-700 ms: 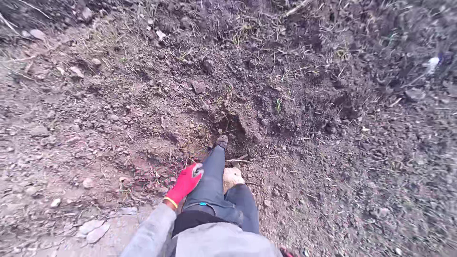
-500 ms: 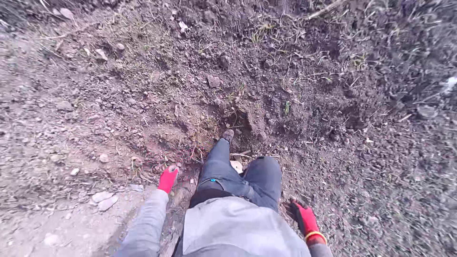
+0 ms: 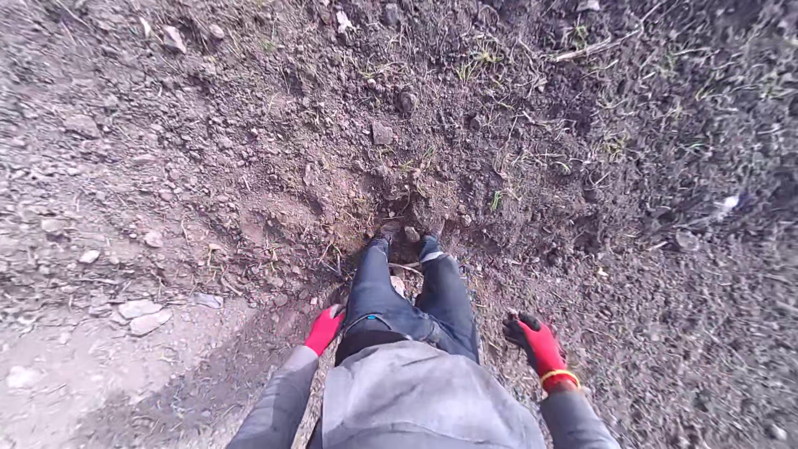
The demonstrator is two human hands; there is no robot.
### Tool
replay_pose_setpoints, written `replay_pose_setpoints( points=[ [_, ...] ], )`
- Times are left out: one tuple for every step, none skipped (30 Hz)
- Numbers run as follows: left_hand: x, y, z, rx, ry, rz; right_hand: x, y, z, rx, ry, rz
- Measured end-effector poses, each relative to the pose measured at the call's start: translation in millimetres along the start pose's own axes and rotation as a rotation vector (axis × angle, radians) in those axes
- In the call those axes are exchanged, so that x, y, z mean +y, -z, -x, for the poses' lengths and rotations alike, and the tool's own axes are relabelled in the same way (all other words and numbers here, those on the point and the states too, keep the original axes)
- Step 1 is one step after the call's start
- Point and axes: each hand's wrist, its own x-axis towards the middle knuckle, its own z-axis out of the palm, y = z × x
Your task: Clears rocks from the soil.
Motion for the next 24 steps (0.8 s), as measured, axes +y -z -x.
replay_pose_setpoints(
  points=[
    [5.8,-6.1,-4.3,-0.045,-0.004,-0.046,7.7,2.5,12.6,0.013,-0.005,-0.018],
    [11.8,-7.6,-11.9,-0.075,0.006,-0.088,18.3,4.2,27.2,0.029,-0.017,-0.039],
    [17.4,-5.0,-25.0,-0.095,0.014,-0.138,32.6,5.4,40.3,0.050,-0.034,-0.064],
    [21.8,-1.4,-40.7,-0.103,0.013,-0.192,49.4,6.9,52.1,0.076,-0.063,-0.085],
    [24.1,3.2,-51.7,-0.099,0.014,-0.237,69.2,8.3,65.1,0.096,-0.110,-0.095],
    [25.2,9.6,-54.5,-0.069,0.020,-0.245,89.1,7.8,79.2,0.108,-0.169,-0.087],
    [33.0,18.9,-54.3,0.007,0.016,-0.185,103.0,4.6,84.5,0.111,-0.220,-0.052],
    [45.5,29.0,-51.3,0.106,0.000,-0.076,113.1,0.1,81.8,0.095,-0.261,0.018],
    [56.2,38.4,-45.5,0.189,-0.027,0.041,123.1,-4.8,76.2,0.062,-0.296,0.112],
    [61.9,45.3,-36.9,0.236,-0.050,0.138,135.6,-7.3,69.8,0.020,-0.328,0.204],
    [65.3,50.8,-28.7,0.252,-0.062,0.195,144.9,-8.1,61.2,-0.023,-0.349,0.281],
    [68.3,57.2,-23.4,0.256,-0.068,0.205,147.7,-10.8,49.5,-0.048,-0.350,0.306],
    [68.1,63.5,-20.0,0.260,-0.062,0.189,144.6,-15.8,37.7,-0.056,-0.334,0.270],
    [63.9,68.1,-16.2,0.266,-0.042,0.151,139.2,-20.7,28.8,-0.052,-0.312,0.183],
    [59.6,71.3,-14.6,0.279,-0.019,0.106,132.4,-24.9,17.9,-0.040,-0.286,0.072],
    [55.3,72.5,-13.7,0.294,0.002,0.071,124.7,-28.4,6.7,-0.036,-0.255,-0.033],
    [50.1,71.4,-11.8,0.306,0.021,0.048,113.7,-31.1,-1.2,-0.045,-0.220,-0.124],
    [47.7,69.7,-10.0,0.313,0.037,0.020,99.8,-33.7,-8.7,-0.058,-0.177,-0.186],
    [46.0,66.2,-7.9,0.311,0.049,-0.015,88.1,-35.8,-13.8,-0.080,-0.133,-0.217],
    [43.5,61.3,-5.4,0.304,0.055,-0.056,80.8,-37.7,-16.6,-0.104,-0.093,-0.230],
    [41.7,55.7,-3.8,0.281,0.065,-0.102,77.6,-39.4,-16.3,-0.120,-0.071,-0.228],
    [43.5,49.9,-5.3,0.246,0.081,-0.142,77.7,-41.1,-14.4,-0.125,-0.063,-0.222],
    [48.9,41.3,-10.6,0.213,0.090,-0.163,81.5,-40.6,-14.1,-0.121,-0.057,-0.207],
    [51.2,30.5,-12.7,0.189,0.096,-0.166,92.6,-38.4,-11.2,-0.118,-0.058,-0.165]
  ],
)
